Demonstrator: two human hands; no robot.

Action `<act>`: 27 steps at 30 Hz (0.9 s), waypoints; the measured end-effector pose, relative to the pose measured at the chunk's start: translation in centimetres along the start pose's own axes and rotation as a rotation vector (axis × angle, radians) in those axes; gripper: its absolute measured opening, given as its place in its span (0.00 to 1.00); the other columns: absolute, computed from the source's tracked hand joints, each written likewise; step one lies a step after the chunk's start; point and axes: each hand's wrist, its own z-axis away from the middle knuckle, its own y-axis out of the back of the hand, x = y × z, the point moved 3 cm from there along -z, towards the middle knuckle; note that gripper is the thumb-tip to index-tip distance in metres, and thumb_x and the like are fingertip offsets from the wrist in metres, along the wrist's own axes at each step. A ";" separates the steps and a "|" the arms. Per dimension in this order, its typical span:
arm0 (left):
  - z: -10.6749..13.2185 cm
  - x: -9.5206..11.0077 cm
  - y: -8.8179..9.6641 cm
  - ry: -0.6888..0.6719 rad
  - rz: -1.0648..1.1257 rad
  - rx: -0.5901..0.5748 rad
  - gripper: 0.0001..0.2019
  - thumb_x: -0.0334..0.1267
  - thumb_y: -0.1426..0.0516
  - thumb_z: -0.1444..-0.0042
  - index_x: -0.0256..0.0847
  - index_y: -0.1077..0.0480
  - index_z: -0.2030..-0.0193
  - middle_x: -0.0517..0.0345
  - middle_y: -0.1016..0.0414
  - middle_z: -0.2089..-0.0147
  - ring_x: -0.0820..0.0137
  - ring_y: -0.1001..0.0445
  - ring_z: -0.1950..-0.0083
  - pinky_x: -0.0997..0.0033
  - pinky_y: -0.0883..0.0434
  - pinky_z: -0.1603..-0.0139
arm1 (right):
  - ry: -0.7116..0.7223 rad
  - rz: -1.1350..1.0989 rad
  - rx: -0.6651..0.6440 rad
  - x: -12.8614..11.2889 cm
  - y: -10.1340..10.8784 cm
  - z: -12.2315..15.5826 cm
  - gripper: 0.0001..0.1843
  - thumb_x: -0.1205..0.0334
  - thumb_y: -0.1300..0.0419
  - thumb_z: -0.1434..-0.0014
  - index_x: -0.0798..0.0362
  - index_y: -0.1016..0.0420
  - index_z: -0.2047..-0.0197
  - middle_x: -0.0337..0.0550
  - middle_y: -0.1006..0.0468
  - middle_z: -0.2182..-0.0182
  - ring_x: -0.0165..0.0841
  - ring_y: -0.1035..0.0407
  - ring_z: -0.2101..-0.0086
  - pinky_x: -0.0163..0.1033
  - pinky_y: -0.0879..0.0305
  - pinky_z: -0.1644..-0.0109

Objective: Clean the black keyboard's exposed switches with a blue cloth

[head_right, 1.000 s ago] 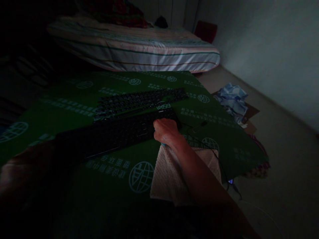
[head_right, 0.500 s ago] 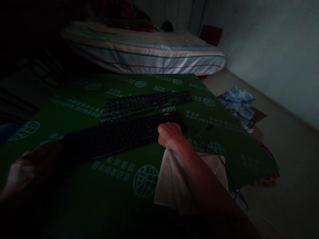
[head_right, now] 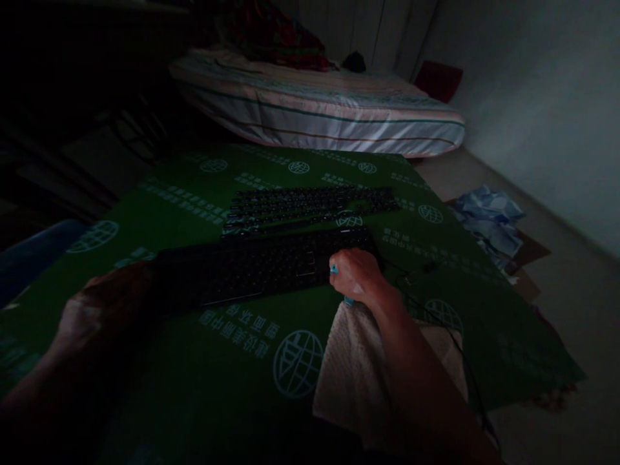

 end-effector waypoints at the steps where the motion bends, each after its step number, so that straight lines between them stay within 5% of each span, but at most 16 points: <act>1: 0.0 0.2 0.1 0.023 0.005 -0.025 0.25 0.47 0.58 0.41 0.34 0.32 0.47 0.44 0.32 0.43 0.55 0.35 0.41 0.59 0.35 0.43 | 0.003 -0.024 0.006 0.1 0.0 0.0 0.10 0.66 0.43 0.51 0.50 0.20 0.68 0.42 0.19 0.72 0.34 0.26 0.68 0.34 0.41 0.67; 12: -0.1 0.0 -0.2 0.156 0.018 -0.015 0.24 0.49 0.57 0.41 0.38 0.30 0.49 0.52 0.30 0.44 0.59 0.33 0.44 0.62 0.32 0.46 | 0.007 -0.038 -0.003 0.0 0.1 0.1 0.11 0.66 0.43 0.51 0.50 0.19 0.68 0.43 0.19 0.72 0.34 0.26 0.69 0.35 0.41 0.67; 19: -0.2 0.8 0.4 0.089 0.006 -0.030 0.27 0.48 0.58 0.42 0.32 0.30 0.49 0.43 0.30 0.44 0.53 0.34 0.42 0.56 0.33 0.44 | 0.076 -0.038 -0.009 0.1 0.2 0.3 0.12 0.69 0.44 0.50 0.51 0.20 0.68 0.44 0.19 0.70 0.35 0.26 0.66 0.35 0.41 0.65; 27: 0.0 0.8 0.1 0.081 0.028 0.068 0.26 0.49 0.58 0.43 0.35 0.27 0.52 0.47 0.27 0.47 0.54 0.31 0.46 0.54 0.30 0.47 | 0.115 -0.021 -0.041 -0.3 0.2 0.5 0.10 0.70 0.44 0.52 0.51 0.21 0.73 0.42 0.20 0.74 0.34 0.26 0.70 0.34 0.43 0.68</act>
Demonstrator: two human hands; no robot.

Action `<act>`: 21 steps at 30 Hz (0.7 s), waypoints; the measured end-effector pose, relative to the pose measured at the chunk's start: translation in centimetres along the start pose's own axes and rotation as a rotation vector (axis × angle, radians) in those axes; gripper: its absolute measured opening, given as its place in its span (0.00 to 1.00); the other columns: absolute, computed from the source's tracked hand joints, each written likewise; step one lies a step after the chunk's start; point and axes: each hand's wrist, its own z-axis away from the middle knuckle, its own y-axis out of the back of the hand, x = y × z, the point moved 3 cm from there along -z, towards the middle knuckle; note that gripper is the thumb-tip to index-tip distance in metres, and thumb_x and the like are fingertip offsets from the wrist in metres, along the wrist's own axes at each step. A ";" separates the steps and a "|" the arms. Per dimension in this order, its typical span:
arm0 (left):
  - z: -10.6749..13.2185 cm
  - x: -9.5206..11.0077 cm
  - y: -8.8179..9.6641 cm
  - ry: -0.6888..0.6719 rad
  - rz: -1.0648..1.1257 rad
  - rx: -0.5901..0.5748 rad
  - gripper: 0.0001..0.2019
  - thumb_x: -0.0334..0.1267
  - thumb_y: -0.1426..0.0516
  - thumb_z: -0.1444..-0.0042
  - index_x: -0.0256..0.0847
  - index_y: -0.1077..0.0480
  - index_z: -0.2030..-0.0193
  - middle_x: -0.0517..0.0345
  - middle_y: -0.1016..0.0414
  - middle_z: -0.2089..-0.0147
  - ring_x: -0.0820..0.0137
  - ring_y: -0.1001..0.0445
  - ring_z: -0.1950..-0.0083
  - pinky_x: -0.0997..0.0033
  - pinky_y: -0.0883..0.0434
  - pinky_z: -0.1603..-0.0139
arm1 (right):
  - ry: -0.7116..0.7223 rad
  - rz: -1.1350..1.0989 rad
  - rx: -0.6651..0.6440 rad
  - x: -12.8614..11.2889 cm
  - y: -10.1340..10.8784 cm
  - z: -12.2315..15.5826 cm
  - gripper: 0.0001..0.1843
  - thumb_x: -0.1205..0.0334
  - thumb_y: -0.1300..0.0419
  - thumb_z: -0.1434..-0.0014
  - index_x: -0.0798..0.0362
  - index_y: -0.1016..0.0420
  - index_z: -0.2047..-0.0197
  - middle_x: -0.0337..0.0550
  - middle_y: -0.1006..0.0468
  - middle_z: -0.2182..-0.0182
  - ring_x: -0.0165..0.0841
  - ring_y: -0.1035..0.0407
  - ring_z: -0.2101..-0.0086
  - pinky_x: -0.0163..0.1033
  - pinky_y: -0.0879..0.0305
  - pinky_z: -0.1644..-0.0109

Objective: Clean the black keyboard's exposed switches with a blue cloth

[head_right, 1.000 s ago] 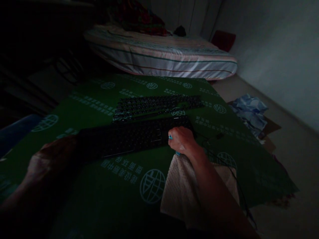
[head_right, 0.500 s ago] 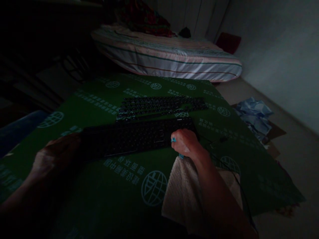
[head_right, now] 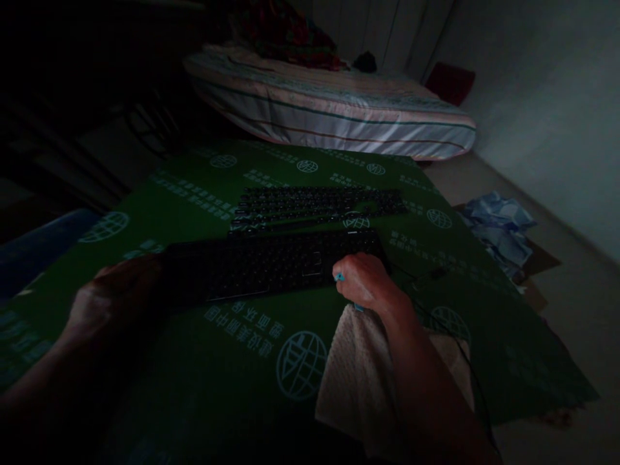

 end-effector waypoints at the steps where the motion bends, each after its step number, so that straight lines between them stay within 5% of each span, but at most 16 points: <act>1: 0.0 -0.1 -0.1 0.001 0.001 0.000 0.26 0.49 0.58 0.43 0.36 0.27 0.52 0.47 0.27 0.47 0.54 0.31 0.46 0.55 0.30 0.47 | 0.000 -0.019 -0.001 0.1 0.0 0.0 0.11 0.70 0.44 0.52 0.50 0.21 0.73 0.42 0.19 0.73 0.34 0.26 0.69 0.34 0.43 0.67; 13: 0.1 0.4 0.3 0.094 0.048 -0.021 0.29 0.52 0.57 0.45 0.33 0.28 0.50 0.45 0.28 0.47 0.54 0.32 0.44 0.55 0.32 0.44 | -0.051 -0.044 0.008 0.0 -0.1 0.0 0.11 0.69 0.43 0.53 0.50 0.19 0.70 0.42 0.19 0.73 0.34 0.26 0.69 0.34 0.40 0.66; 21: 0.0 0.3 0.1 0.016 0.028 0.011 0.27 0.50 0.58 0.43 0.34 0.27 0.53 0.46 0.27 0.47 0.53 0.31 0.45 0.53 0.31 0.46 | -0.050 -0.097 0.048 0.2 -0.2 0.0 0.12 0.69 0.43 0.53 0.51 0.19 0.70 0.42 0.19 0.74 0.33 0.27 0.72 0.34 0.40 0.68</act>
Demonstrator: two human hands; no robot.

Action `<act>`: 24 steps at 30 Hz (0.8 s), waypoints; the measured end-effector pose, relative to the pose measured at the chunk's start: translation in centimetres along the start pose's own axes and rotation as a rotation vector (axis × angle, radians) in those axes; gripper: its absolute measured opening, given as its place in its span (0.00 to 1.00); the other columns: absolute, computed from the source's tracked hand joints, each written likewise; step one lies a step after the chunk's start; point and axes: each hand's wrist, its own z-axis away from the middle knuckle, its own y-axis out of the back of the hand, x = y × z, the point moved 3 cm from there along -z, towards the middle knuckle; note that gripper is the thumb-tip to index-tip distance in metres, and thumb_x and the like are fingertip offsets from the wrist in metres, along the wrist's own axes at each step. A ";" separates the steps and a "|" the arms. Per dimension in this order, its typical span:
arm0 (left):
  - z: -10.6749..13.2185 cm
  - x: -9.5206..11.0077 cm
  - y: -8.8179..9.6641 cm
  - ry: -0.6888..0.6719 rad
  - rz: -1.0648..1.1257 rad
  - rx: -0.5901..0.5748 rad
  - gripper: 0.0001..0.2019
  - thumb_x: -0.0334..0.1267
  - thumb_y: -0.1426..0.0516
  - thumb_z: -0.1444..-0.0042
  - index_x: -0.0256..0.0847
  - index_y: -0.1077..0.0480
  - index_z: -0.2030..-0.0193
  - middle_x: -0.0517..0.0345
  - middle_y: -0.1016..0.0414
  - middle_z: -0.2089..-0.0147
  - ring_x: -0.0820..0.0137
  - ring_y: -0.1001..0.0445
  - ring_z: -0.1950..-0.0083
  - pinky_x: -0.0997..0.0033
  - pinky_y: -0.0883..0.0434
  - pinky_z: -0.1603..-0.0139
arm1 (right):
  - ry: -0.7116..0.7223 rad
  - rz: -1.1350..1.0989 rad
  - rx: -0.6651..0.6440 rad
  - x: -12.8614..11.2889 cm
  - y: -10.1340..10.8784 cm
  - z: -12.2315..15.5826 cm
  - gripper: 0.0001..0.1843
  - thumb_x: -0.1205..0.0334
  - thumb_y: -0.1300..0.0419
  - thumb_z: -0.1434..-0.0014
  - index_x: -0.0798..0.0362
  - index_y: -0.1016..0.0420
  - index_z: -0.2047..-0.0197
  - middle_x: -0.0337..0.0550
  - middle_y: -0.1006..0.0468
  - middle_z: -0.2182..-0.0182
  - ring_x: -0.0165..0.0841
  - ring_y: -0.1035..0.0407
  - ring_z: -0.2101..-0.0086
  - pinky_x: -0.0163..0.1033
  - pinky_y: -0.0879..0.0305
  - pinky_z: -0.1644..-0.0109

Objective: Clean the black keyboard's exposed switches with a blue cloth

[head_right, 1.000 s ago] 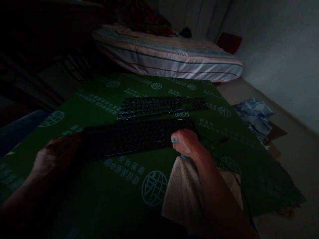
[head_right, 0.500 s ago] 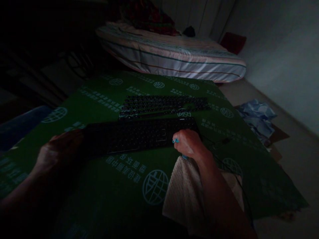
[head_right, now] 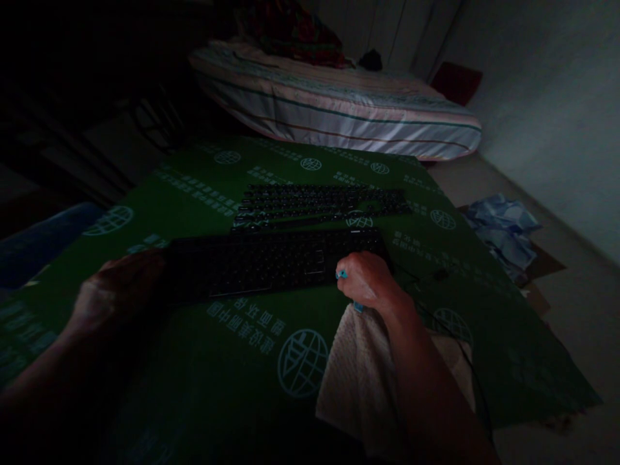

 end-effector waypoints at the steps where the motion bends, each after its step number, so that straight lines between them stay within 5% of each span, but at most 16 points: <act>1: 0.0 0.0 0.0 -0.005 -0.005 -0.012 0.27 0.50 0.58 0.43 0.34 0.27 0.52 0.45 0.27 0.47 0.53 0.31 0.45 0.53 0.30 0.47 | 0.002 0.003 -0.009 -0.1 0.0 0.0 0.12 0.69 0.43 0.53 0.51 0.19 0.70 0.42 0.19 0.74 0.33 0.27 0.72 0.34 0.40 0.68; 24: 0.2 0.3 0.3 0.010 0.020 -0.020 0.25 0.48 0.56 0.44 0.34 0.28 0.50 0.46 0.29 0.45 0.54 0.32 0.44 0.55 0.33 0.43 | -0.033 -0.137 -0.028 0.2 0.2 0.2 0.10 0.68 0.43 0.53 0.53 0.19 0.71 0.39 0.22 0.78 0.30 0.30 0.76 0.31 0.41 0.73</act>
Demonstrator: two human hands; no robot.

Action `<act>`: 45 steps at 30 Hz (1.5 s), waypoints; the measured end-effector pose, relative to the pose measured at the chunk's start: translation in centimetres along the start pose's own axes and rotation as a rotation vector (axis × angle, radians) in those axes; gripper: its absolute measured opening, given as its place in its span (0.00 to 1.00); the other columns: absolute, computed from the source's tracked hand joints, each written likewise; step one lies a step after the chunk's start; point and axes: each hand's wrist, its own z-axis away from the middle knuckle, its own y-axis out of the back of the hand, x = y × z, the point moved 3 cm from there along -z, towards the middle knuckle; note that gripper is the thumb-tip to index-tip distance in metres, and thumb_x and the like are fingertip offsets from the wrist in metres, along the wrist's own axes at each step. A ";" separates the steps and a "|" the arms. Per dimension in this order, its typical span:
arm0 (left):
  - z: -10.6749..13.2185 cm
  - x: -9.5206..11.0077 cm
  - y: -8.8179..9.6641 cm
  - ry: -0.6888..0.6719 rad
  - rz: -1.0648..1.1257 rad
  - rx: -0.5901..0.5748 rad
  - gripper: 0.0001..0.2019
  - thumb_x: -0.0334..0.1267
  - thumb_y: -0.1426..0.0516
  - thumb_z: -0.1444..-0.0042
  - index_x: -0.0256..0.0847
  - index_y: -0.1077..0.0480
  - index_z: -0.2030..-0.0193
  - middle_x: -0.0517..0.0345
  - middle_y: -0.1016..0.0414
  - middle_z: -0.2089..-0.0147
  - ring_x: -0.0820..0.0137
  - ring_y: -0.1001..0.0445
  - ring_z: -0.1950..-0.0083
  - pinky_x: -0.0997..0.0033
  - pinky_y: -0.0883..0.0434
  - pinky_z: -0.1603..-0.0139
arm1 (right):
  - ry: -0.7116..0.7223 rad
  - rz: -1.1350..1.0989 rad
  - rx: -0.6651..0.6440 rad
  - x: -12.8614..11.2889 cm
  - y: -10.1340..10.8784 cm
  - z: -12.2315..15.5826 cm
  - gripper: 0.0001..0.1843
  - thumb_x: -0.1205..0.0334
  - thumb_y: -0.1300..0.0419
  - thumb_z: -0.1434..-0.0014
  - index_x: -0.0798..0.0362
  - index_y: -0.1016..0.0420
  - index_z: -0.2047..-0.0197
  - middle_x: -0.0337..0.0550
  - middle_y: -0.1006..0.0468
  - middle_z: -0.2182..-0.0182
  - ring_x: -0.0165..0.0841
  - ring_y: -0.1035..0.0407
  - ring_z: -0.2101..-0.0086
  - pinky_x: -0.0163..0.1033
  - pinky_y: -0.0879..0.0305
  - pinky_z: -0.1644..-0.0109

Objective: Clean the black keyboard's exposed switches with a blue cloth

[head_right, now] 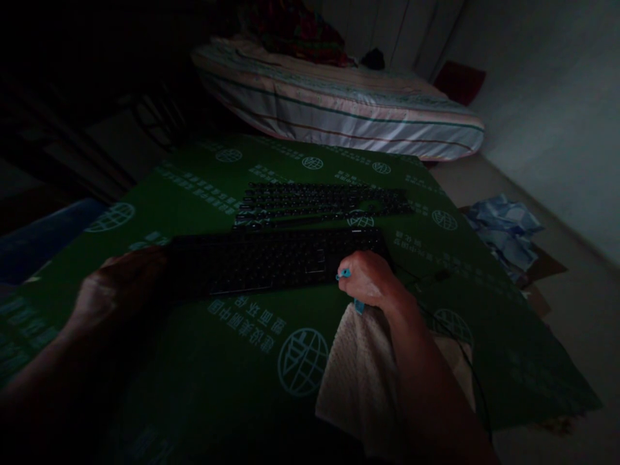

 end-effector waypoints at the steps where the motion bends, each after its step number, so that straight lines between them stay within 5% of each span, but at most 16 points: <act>1: 0.0 0.0 0.0 -0.015 -0.003 -0.002 0.25 0.47 0.56 0.44 0.34 0.28 0.51 0.45 0.29 0.45 0.53 0.32 0.44 0.54 0.32 0.44 | 0.003 0.006 -0.007 0.0 -0.1 0.0 0.10 0.68 0.43 0.54 0.52 0.20 0.72 0.39 0.22 0.78 0.30 0.30 0.76 0.31 0.41 0.73; 10: 0.0 0.4 0.2 0.047 -0.024 -0.026 0.27 0.49 0.58 0.43 0.35 0.29 0.49 0.49 0.29 0.45 0.54 0.33 0.43 0.56 0.34 0.42 | 0.041 -0.132 0.047 0.4 0.0 0.0 0.10 0.66 0.43 0.52 0.53 0.20 0.69 0.38 0.23 0.78 0.29 0.30 0.76 0.31 0.41 0.72; 28: 0.2 0.5 0.1 0.016 -0.009 0.003 0.28 0.51 0.59 0.43 0.36 0.29 0.49 0.48 0.29 0.45 0.55 0.33 0.44 0.57 0.33 0.43 | 0.032 0.146 0.047 -0.4 -0.5 -0.4 0.12 0.68 0.43 0.51 0.50 0.18 0.66 0.43 0.18 0.69 0.35 0.25 0.68 0.35 0.38 0.63; 39: 0.0 0.5 0.2 0.002 -0.025 -0.004 0.31 0.51 0.59 0.44 0.30 0.28 0.50 0.43 0.29 0.45 0.53 0.32 0.44 0.56 0.33 0.43 | 0.044 0.144 0.049 -0.6 -0.4 -0.3 0.12 0.68 0.43 0.50 0.50 0.18 0.68 0.43 0.18 0.71 0.34 0.26 0.69 0.35 0.38 0.65; 45: -0.1 0.3 0.1 0.021 -0.028 0.006 0.27 0.50 0.58 0.44 0.36 0.28 0.51 0.48 0.28 0.47 0.55 0.32 0.44 0.58 0.32 0.44 | 0.013 0.092 0.072 -0.1 0.0 -0.1 0.12 0.68 0.42 0.51 0.50 0.18 0.66 0.41 0.18 0.72 0.32 0.27 0.73 0.34 0.38 0.67</act>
